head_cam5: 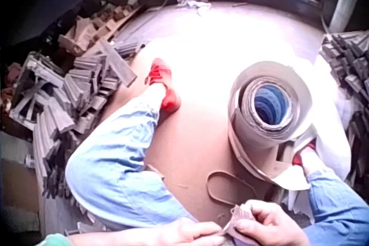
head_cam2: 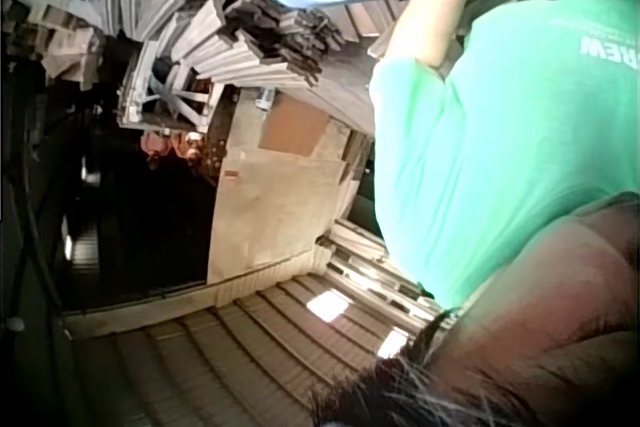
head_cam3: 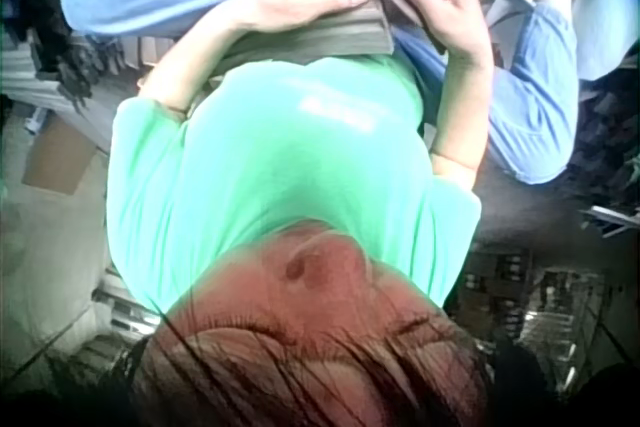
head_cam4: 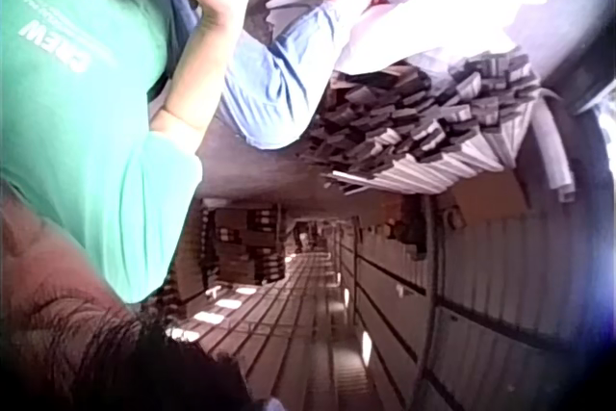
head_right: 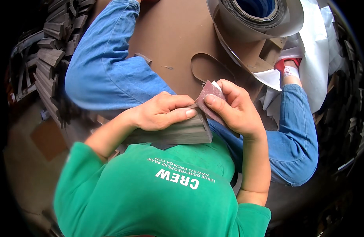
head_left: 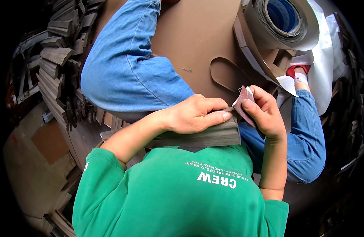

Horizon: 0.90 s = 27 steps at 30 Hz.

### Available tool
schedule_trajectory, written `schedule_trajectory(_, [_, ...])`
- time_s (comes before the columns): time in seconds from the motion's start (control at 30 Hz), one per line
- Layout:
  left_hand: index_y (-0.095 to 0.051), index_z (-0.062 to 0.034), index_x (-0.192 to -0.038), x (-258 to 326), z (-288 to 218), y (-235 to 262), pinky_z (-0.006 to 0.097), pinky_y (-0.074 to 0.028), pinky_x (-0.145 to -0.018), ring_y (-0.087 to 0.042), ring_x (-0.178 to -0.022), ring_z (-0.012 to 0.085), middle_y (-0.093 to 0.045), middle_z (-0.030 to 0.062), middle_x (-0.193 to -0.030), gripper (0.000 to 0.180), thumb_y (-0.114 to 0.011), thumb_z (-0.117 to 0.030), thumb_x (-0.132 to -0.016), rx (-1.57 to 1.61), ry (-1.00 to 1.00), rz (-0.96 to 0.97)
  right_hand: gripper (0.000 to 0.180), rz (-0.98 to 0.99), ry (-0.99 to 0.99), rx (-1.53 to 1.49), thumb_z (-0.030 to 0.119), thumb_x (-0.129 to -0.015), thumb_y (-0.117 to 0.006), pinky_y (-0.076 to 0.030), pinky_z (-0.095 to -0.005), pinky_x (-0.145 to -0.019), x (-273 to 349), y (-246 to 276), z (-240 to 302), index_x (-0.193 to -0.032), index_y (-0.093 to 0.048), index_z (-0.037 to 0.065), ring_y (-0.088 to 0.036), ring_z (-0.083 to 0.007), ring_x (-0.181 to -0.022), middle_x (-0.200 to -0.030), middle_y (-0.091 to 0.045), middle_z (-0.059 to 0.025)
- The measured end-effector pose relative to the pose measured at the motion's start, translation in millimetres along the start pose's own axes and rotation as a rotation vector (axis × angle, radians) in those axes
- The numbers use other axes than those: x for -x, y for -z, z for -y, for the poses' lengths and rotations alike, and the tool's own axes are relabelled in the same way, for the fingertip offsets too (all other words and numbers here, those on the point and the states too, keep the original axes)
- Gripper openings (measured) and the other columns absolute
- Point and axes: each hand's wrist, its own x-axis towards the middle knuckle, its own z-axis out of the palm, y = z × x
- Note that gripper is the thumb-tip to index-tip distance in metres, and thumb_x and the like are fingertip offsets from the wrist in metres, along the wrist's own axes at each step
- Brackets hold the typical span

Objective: The person sands the edges and ends of wooden moulding trim pieces using sandpaper by hand.

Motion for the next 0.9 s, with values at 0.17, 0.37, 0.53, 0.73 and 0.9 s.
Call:
schedule_trajectory(0.17, [-0.061,-0.0006,-0.103,2,2,5,0.031,-0.045,-0.06,-0.059,-0.067,0.015,-0.063,0.0081,-0.074,0.026,-0.054,-0.025,-0.098,-0.022,0.082,0.049,0.027,-0.064,-0.001,-0.142,0.029,-0.093,-0.064,-0.028,-0.0192,-0.041,0,4,-6,-0.097,-0.055,0.004,-0.04,-0.0034,-0.048,-0.066,-0.05,0.0023])
schedule_trajectory(0.37, [-0.067,0.0011,-0.09,-6,-7,-4,0.026,-0.043,-0.057,-0.053,-0.065,0.0064,-0.061,0.0033,-0.069,0.031,-0.061,-0.029,-0.096,-0.17,0.332,-0.004,0.019,-0.01,0.006,-0.158,0.022,-0.094,-0.064,-0.041,-0.0189,-0.065,-3,3,-6,-0.096,-0.059,0.004,-0.05,-0.0024,-0.076,-0.085,-0.058,0.0028])
schedule_trajectory(0.53, [-0.067,0.0005,-0.089,-3,0,-3,0.025,-0.041,-0.055,-0.05,-0.064,0.0047,-0.059,0.001,-0.066,0.03,-0.061,-0.028,-0.096,-0.007,0.251,-0.031,0.021,0.006,-0.009,-0.144,0.025,-0.094,-0.065,-0.041,-0.019,-0.064,0,4,-9,-0.095,-0.058,0.004,-0.049,-0.0022,-0.074,-0.084,-0.058,0.003])
schedule_trajectory(0.73, [-0.064,-0.0013,-0.101,1,-1,0,0.025,-0.042,-0.056,-0.051,-0.065,0.005,-0.06,0.0017,-0.07,0.024,-0.058,-0.024,-0.097,-0.011,0.141,-0.025,0.02,0.071,-0.004,-0.149,0.022,-0.092,-0.067,-0.043,-0.0188,-0.063,-1,7,-12,-0.094,-0.058,0.004,-0.051,-0.0017,-0.074,-0.084,-0.059,0.0024])
schedule_trajectory(0.9, [-0.062,-0.0023,-0.106,2,4,-1,0.027,-0.043,-0.058,-0.054,-0.064,0.008,-0.06,0.0043,-0.071,0.019,-0.056,-0.019,-0.097,-0.022,0.062,0.009,0.02,0.122,-0.079,-0.101,0.014,-0.087,-0.073,-0.047,-0.0196,-0.064,-5,-3,-5,-0.096,-0.059,0.003,-0.056,-0.0027,-0.075,-0.084,-0.061,0.002])
